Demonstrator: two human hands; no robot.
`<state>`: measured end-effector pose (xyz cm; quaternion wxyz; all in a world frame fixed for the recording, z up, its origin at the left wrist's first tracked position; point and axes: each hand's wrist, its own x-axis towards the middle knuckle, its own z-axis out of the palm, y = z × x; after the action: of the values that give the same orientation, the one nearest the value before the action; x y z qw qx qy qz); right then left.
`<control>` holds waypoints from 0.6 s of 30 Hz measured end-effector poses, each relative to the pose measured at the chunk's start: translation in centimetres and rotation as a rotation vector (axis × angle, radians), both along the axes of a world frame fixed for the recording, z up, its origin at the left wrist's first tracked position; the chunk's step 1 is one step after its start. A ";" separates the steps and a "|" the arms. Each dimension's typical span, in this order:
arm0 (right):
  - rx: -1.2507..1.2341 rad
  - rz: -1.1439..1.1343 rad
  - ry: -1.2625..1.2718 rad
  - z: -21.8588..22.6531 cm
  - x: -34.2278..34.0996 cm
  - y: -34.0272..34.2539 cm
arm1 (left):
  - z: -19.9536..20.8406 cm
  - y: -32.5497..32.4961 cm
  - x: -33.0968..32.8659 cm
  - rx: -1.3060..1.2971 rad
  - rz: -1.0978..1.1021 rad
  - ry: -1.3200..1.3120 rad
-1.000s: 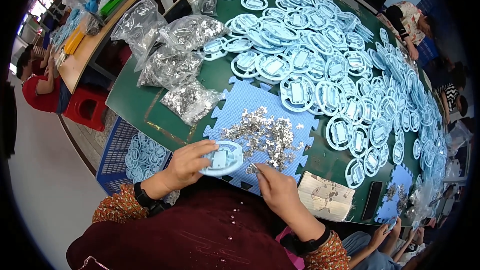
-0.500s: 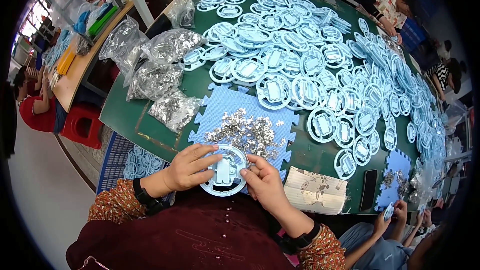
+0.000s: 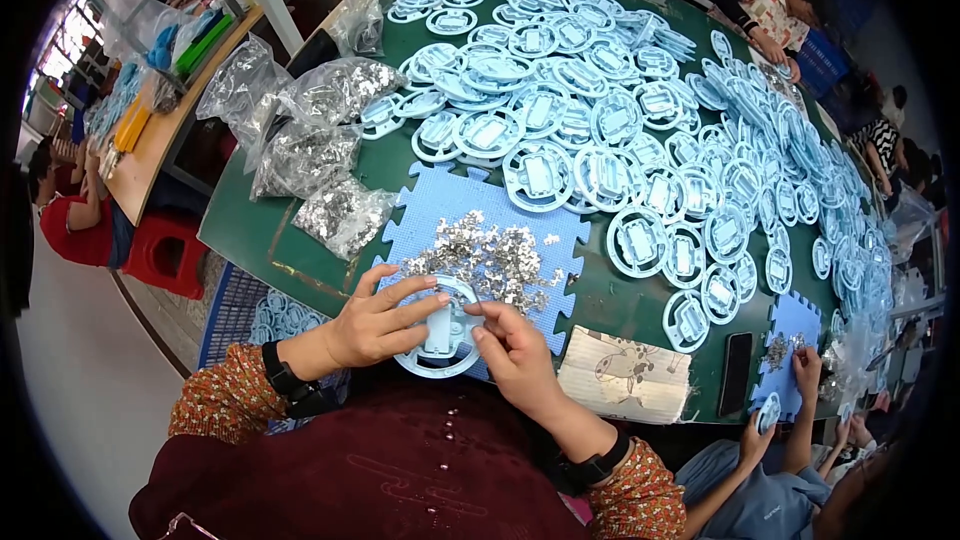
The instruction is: Assembling small silver components into blue plastic toy frames at a factory workbench.
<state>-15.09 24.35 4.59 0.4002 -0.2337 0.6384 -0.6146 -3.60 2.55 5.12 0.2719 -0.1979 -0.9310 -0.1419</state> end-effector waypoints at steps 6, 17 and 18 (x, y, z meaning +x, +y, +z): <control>0.180 -0.003 0.777 -0.1 -2.1 2.5 | 4.6 -3.6 4.5 -0.085 0.145 -0.430; 0.392 -0.247 1.072 -4.9 -10.1 3.5 | 7.6 -6.7 5.3 0.087 0.554 -0.456; 0.387 -0.252 1.078 -4.8 -10.0 3.3 | 6.6 -6.5 3.5 0.096 0.477 -0.403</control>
<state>-25.12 27.63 -0.21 -0.0219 -0.3582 0.8753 -0.3243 -0.06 -4.00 11.70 0.1163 0.0710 -0.9786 -0.1544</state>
